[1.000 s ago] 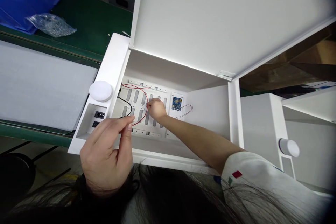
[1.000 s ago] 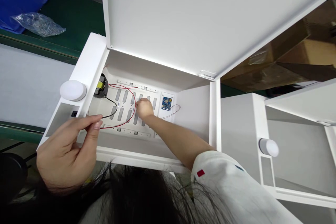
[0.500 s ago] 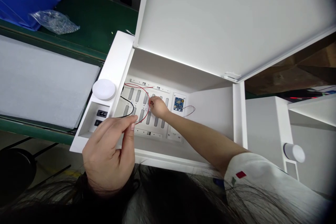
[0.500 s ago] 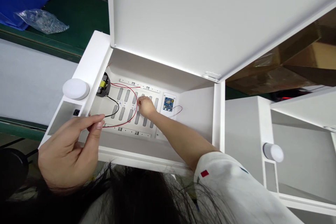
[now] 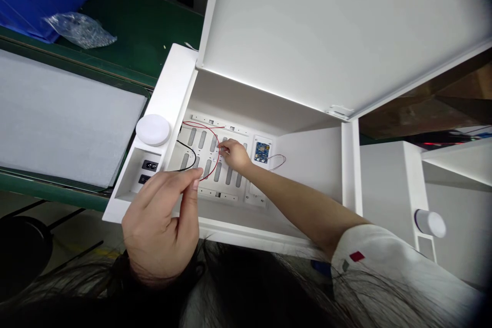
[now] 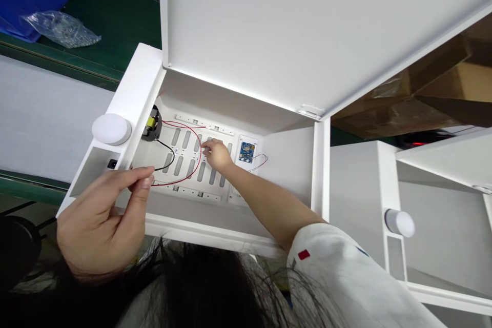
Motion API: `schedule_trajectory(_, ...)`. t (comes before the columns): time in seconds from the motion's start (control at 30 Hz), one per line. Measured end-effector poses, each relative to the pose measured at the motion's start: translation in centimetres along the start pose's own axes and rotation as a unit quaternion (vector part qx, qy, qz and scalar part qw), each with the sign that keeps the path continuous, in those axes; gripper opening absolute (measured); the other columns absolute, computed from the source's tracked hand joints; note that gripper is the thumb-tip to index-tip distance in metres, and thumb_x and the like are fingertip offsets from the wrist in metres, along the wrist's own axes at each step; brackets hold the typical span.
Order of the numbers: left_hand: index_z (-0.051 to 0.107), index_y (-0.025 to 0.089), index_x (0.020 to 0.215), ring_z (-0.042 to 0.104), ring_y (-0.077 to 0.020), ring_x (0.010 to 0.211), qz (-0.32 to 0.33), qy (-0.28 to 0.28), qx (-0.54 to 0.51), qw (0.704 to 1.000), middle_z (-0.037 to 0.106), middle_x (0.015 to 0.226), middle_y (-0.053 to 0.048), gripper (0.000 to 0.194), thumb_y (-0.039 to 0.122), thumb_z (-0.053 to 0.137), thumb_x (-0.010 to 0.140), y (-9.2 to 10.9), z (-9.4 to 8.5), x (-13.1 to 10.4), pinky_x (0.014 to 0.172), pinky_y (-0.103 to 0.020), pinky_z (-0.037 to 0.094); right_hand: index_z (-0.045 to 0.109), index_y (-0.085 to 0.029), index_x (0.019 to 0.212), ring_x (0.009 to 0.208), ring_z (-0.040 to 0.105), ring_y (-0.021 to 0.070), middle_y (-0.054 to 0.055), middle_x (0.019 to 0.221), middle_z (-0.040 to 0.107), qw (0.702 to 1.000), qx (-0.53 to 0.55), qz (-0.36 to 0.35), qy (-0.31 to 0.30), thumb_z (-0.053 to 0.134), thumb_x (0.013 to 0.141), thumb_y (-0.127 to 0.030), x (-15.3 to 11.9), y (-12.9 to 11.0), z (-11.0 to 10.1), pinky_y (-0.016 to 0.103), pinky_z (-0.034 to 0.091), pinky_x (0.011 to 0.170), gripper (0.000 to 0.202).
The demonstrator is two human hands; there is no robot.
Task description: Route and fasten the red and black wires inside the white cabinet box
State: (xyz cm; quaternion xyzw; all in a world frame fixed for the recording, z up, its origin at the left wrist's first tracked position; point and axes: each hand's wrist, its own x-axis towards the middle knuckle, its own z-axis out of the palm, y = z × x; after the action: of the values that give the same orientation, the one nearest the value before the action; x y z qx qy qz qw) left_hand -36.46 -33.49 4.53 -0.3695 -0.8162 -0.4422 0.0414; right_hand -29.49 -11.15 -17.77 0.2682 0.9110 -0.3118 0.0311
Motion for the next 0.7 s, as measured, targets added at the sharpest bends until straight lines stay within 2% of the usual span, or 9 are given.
schedule_trajectory(0.23,0.069,0.018,0.096,0.064,-0.0133,0.072,-0.003,0.001,0.001,1.0,0.069,0.082,-0.001,0.023,0.004,0.062,0.079,0.0,0.1,0.0,0.07,-0.024,0.052,0.071,-0.016,0.089,0.091,0.051,0.0198,0.008,0.091,0.06,0.994,-0.087,-0.058,-0.032,0.051,0.084,-0.012,0.4,-0.8,-0.1,0.03,0.036,0.084,0.021)
schedule_trajectory(0.43,0.07,0.014,0.094,0.063,-0.0124,0.073,-0.001,0.001,0.0,1.0,0.069,0.082,-0.003,0.02,0.004,0.062,0.079,0.1,0.0,0.0,0.071,-0.023,0.05,0.064,-0.016,0.092,0.094,0.047,0.0231,0.01,0.094,0.058,0.975,-0.182,-0.112,-0.066,0.049,0.076,-0.001,0.7,-1.4,-0.5,0.032,0.032,0.077,0.027)
schedule_trajectory(0.6,0.07,0.013,0.093,0.063,-0.0119,0.069,0.009,0.002,0.01,1.0,0.069,0.079,-0.003,0.019,0.004,0.063,0.078,0.1,0.1,0.2,0.068,-0.022,0.05,0.065,-0.017,0.092,0.095,0.046,0.0236,0.01,0.096,0.055,0.978,-0.151,-0.108,-0.094,0.046,0.086,-0.013,0.6,-0.7,-1.1,0.033,0.033,0.079,0.02)
schedule_trajectory(0.7,0.07,0.014,0.094,0.063,-0.0122,0.07,0.01,0.003,0.006,1.0,0.069,0.079,-0.002,0.02,0.003,0.063,0.078,0.0,0.1,0.1,0.068,-0.023,0.05,0.065,-0.016,0.09,0.095,0.046,0.0226,0.01,0.097,0.054,0.977,-0.119,-0.112,-0.135,0.051,0.083,-0.014,0.2,-0.4,-1.6,0.031,0.035,0.08,0.016)
